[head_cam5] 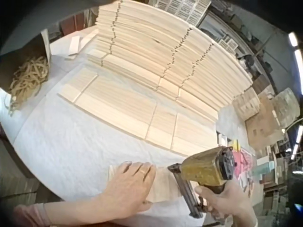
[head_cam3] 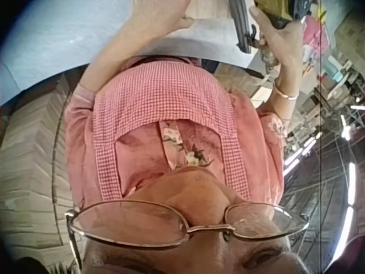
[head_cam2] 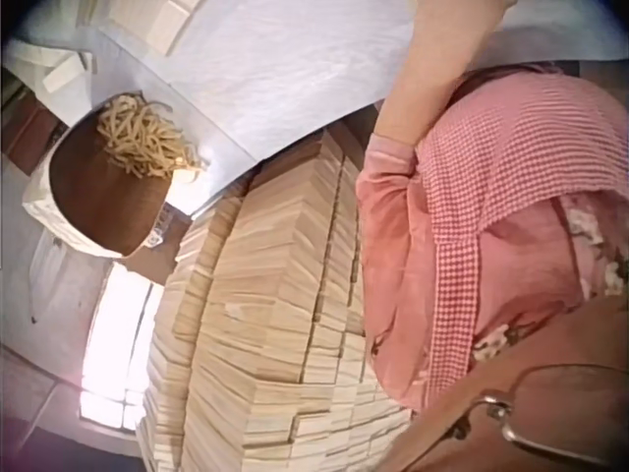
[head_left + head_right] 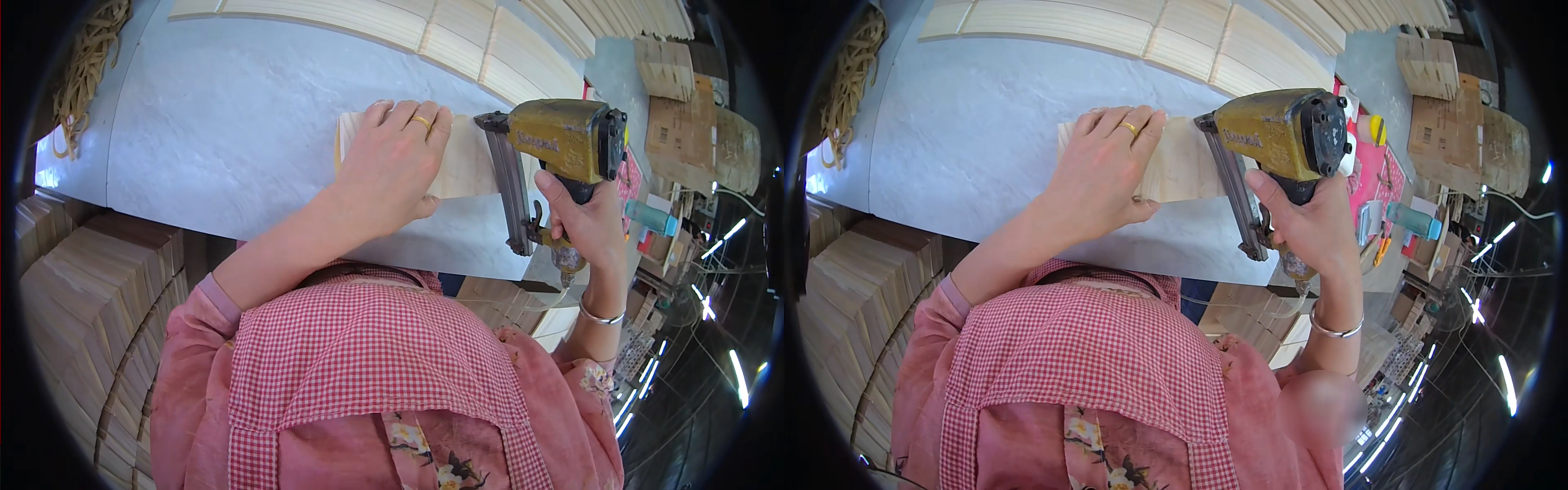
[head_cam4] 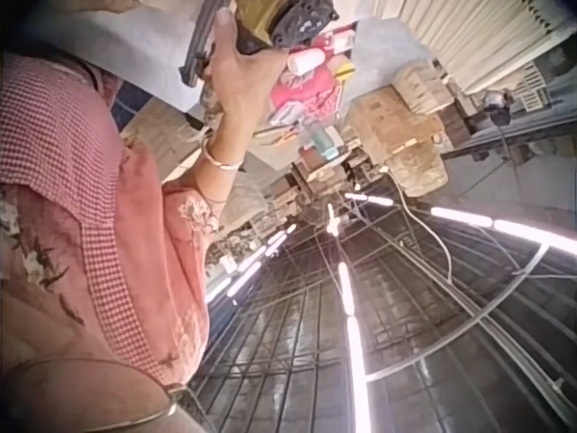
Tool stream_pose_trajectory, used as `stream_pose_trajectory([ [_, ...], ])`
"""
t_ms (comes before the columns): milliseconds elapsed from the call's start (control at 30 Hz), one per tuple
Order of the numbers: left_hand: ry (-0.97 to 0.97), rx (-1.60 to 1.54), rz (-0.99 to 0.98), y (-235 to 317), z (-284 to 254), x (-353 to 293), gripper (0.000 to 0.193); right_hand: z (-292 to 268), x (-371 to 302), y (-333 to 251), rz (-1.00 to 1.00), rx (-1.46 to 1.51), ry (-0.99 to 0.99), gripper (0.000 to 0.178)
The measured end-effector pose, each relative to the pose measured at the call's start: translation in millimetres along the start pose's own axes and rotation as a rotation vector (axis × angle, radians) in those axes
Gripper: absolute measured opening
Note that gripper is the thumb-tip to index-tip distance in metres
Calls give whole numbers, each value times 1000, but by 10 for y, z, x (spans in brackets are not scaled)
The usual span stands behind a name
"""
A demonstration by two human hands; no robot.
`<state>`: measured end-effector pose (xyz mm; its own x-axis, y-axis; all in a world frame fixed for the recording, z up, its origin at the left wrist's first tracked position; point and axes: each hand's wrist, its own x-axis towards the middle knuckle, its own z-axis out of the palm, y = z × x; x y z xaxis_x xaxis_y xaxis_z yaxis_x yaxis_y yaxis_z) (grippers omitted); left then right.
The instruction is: Assemble wooden boxes by applying glue to the edges and using a pneumatic nail gun to secure the panels.
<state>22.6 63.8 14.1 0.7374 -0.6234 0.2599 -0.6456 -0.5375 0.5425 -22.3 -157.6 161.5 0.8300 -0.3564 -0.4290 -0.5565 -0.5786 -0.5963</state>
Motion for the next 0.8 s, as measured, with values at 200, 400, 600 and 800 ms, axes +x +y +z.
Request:
stream_pose_trajectory([
  [200,15,72,89,-72,-15,-122,78,-100,-134,302,-45,56,276,26],
  [400,12,-416,-420,-103,-737,-848,76,-409,-142,1610,-133,-364,497,48],
  [600,645,-1292,-1084,331,-935,-3440,62,-399,550,2861,-195,-432,331,46],
  [800,1583,-1534,-1770,2038,517,-5971,60,620,1232,2191,-473,-471,17,46],
])
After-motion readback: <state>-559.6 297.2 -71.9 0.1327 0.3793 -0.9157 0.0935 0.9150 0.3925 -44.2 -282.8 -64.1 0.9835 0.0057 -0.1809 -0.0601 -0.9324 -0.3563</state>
